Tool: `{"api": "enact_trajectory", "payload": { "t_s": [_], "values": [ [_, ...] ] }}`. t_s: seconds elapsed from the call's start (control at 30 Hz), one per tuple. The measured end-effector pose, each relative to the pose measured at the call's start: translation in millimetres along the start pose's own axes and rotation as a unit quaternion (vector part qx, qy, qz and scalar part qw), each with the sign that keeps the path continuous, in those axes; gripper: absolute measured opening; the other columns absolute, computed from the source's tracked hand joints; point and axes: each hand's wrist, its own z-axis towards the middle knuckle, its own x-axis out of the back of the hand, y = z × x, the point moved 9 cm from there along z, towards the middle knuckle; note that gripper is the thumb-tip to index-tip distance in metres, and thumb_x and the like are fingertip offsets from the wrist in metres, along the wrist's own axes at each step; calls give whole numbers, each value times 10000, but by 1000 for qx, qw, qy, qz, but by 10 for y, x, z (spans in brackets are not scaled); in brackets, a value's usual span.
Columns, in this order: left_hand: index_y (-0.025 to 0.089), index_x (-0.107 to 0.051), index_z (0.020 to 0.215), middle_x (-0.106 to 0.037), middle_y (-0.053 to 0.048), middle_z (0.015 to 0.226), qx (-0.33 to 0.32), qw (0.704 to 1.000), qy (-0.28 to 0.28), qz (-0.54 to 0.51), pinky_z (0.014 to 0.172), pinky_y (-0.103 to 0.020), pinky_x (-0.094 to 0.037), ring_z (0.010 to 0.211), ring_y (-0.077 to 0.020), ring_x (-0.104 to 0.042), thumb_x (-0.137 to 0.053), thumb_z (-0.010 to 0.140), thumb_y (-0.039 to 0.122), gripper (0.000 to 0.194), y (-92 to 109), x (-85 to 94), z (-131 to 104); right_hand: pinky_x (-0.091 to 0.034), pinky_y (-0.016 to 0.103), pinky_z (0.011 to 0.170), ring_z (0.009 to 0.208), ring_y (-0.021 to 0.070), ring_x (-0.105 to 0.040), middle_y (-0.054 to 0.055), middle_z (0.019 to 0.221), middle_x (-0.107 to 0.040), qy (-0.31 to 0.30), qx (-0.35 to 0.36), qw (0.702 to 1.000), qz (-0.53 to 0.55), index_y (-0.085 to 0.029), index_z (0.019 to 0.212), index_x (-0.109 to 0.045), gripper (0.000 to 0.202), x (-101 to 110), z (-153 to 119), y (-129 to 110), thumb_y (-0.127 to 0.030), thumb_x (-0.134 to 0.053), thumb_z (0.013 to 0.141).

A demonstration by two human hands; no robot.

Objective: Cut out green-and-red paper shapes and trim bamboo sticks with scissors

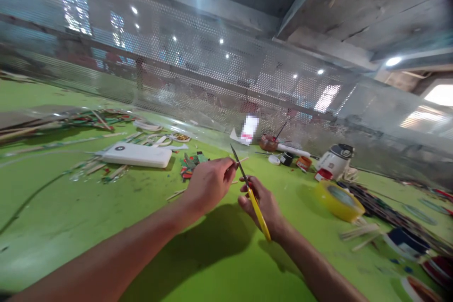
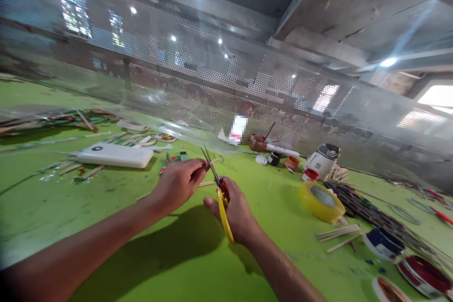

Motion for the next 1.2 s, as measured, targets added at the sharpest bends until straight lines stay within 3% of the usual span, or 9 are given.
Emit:
{"api": "enact_trajectory", "payload": {
  "t_s": [0.3, 0.6, 0.77, 0.93, 1.07, 1.2],
  "values": [
    [192, -603, 719, -531, -50, 635, -14, 998, 2, -59, 606, -286, -275, 593, -159, -421, -445, 850, 268, 219, 58, -28, -12, -340, 224, 530, 585, 121, -444, 0, 680, -521, 42, -8, 996, -73, -145, 1017, -588, 374, 105, -19, -58, -461, -505, 836],
    [178, -625, 792, -584, -59, 666, -47, 999, -5, 19, 586, -283, -294, 594, -152, -467, -399, 881, 241, 250, 154, -111, -57, -375, 224, 585, 651, 138, -513, 26, 737, -581, 59, 8, 991, -123, -173, 787, -567, 246, 120, -31, -91, -397, -490, 854],
    [155, -625, 813, -618, -52, 681, -96, 995, 33, 18, 552, -261, -315, 584, -137, -500, -398, 878, 195, 239, 266, -61, -85, -370, 207, 531, 552, 116, -496, 10, 656, -573, 95, 25, 988, -121, -162, 808, -583, 142, 179, -72, -183, -273, -498, 830],
    [143, -613, 808, -632, -44, 688, -124, 988, 65, 64, 548, -254, -339, 590, -136, -528, -416, 876, 174, 210, 347, -15, -124, -360, 197, 513, 541, 109, -512, 6, 664, -591, 115, 28, 981, -153, -165, 820, -587, 132, 137, -73, -64, -133, -467, 775],
    [144, -593, 782, -624, -37, 679, -146, 981, 81, 102, 536, -252, -336, 585, -139, -532, -424, 871, 157, 191, 397, 14, -146, -322, 182, 446, 477, 95, -479, -7, 620, -575, 111, -20, 983, -142, -172, 782, -577, 172, 112, -74, 54, -156, -411, 819],
    [144, -590, 859, -633, -36, 737, -169, 977, 72, 107, 549, -257, -344, 620, -144, -549, -405, 887, 143, 187, 427, 2, -161, -357, 192, 495, 516, 104, -509, 15, 674, -613, 107, 16, 983, -146, -160, 815, -586, 135, 140, -108, -115, -170, -451, 806]
  ]
}}
